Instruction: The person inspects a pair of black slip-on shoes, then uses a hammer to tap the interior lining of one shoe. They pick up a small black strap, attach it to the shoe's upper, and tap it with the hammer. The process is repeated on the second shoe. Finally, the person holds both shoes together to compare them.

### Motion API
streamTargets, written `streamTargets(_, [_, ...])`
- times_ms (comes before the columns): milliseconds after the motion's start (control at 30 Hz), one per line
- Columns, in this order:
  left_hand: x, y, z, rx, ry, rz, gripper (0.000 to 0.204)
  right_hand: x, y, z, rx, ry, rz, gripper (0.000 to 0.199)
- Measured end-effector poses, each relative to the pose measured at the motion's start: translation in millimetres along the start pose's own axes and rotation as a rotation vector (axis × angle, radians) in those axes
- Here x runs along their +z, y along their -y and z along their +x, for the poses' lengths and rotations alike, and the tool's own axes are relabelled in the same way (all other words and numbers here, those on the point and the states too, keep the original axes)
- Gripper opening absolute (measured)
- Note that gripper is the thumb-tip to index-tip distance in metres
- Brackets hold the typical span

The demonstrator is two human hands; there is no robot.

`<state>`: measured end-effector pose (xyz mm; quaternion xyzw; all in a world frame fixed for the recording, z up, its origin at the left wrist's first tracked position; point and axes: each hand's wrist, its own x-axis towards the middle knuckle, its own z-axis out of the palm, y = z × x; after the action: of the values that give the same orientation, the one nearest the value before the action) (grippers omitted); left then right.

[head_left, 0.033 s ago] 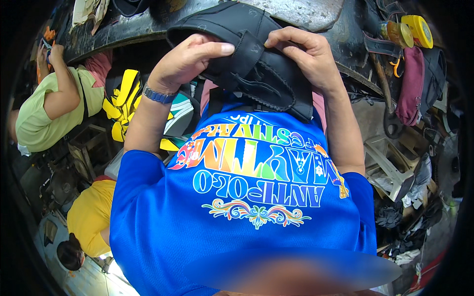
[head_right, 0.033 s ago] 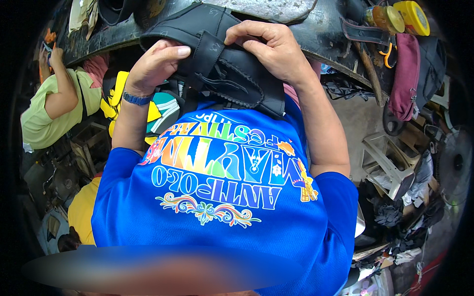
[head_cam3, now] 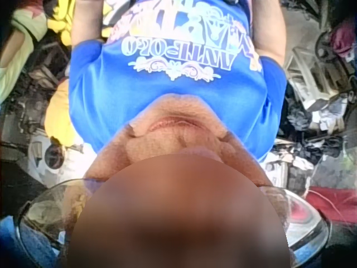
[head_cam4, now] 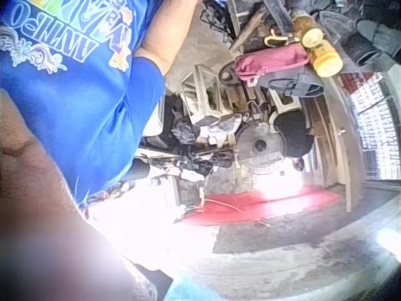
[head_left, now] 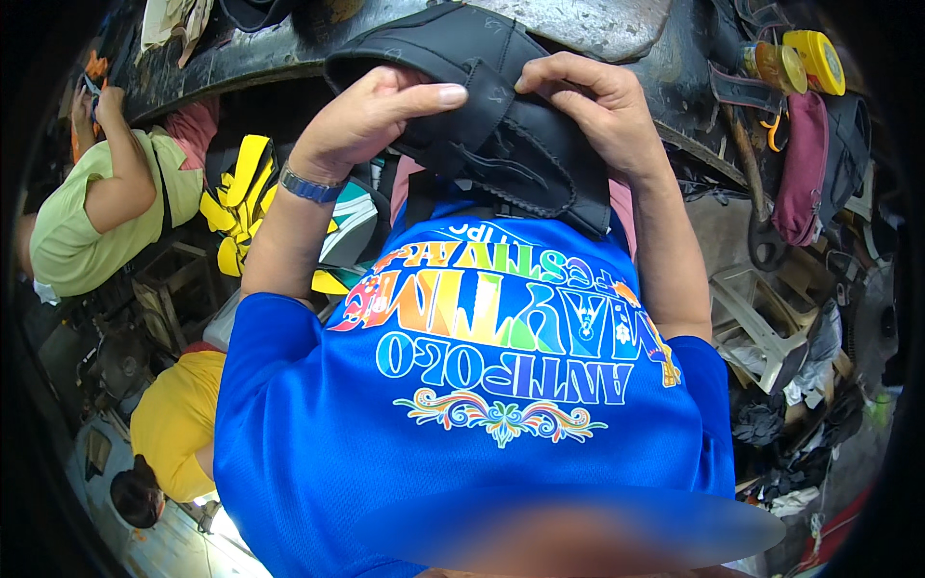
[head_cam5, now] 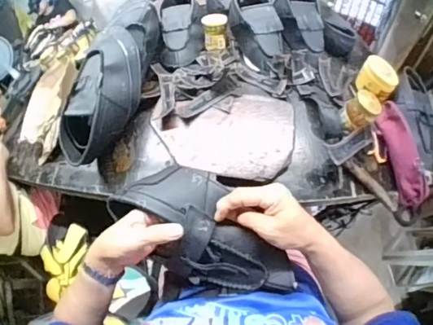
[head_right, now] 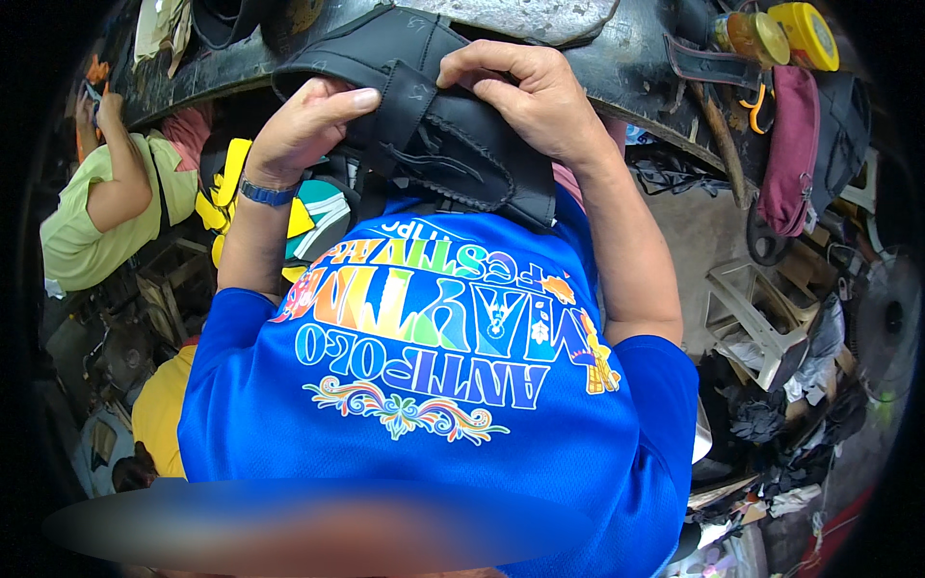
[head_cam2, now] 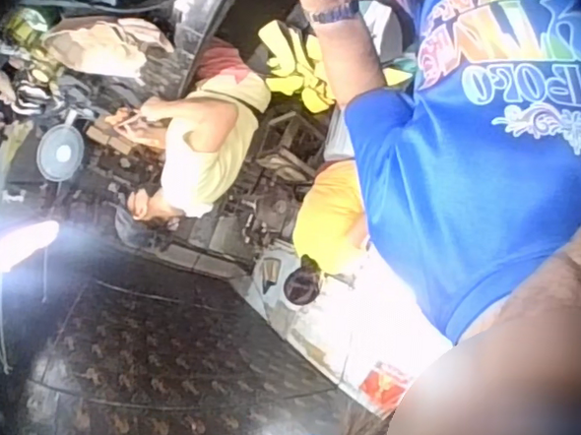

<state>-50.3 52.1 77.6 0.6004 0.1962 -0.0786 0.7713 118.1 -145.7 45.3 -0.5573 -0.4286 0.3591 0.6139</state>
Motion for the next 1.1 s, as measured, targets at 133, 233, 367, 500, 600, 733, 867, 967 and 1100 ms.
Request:
streamTargets(133, [14.6, 5.5, 2.0, 0.063, -0.081, 0.151, 0.04, 0.9, -1.1, 2.1, -0.049, 0.029, -0.096, 0.027])
streamTargets(233, [22.2, 10.5, 5.4, 0.171, -0.129, 0.256, 0.037, 2.8, 2.6, 3.8, -0.125, 0.011, -0.306, 0.025])
streamTargets(367, [24.5, 12.1, 6.8, 0.2, -0.189, 0.319, 0.035, 5.0, 12.2, 4.3, 0.01, -0.133, 0.056, 0.04])
streamTargets(500, [32.2, 12.0, 9.1, 0.306, -0.181, 0.268, 0.036, -2.6, 18.3, 9.7, 0.325, -0.041, 0.289, 0.059])
streamTargets(600, [36.4, 7.2, 11.4, 0.35, -0.191, 0.326, 0.039, -6.2, 17.6, 20.7, 0.436, 0.068, 0.342, 0.049])
streamTargets(733, [32.7, -10.2, 19.2, 0.485, -0.224, 0.636, 0.046, -14.7, 22.8, 36.5, 0.57, 0.087, 0.212, 0.04])
streamTargets(867, [20.0, -45.3, 33.8, 0.54, -0.09, 0.769, 0.044, -27.2, 35.0, 35.9, 0.503, 0.004, 0.246, 0.035])
streamTargets(967, [13.3, -75.4, 39.3, 0.383, 0.072, 0.646, 0.04, -34.1, 38.8, 26.0, 0.46, -0.077, 0.328, 0.04])
streamTargets(1100, [29.0, -87.4, 46.6, 0.423, -0.026, 0.867, 0.029, -42.4, 32.9, 15.5, 0.427, -0.072, 0.476, 0.045])
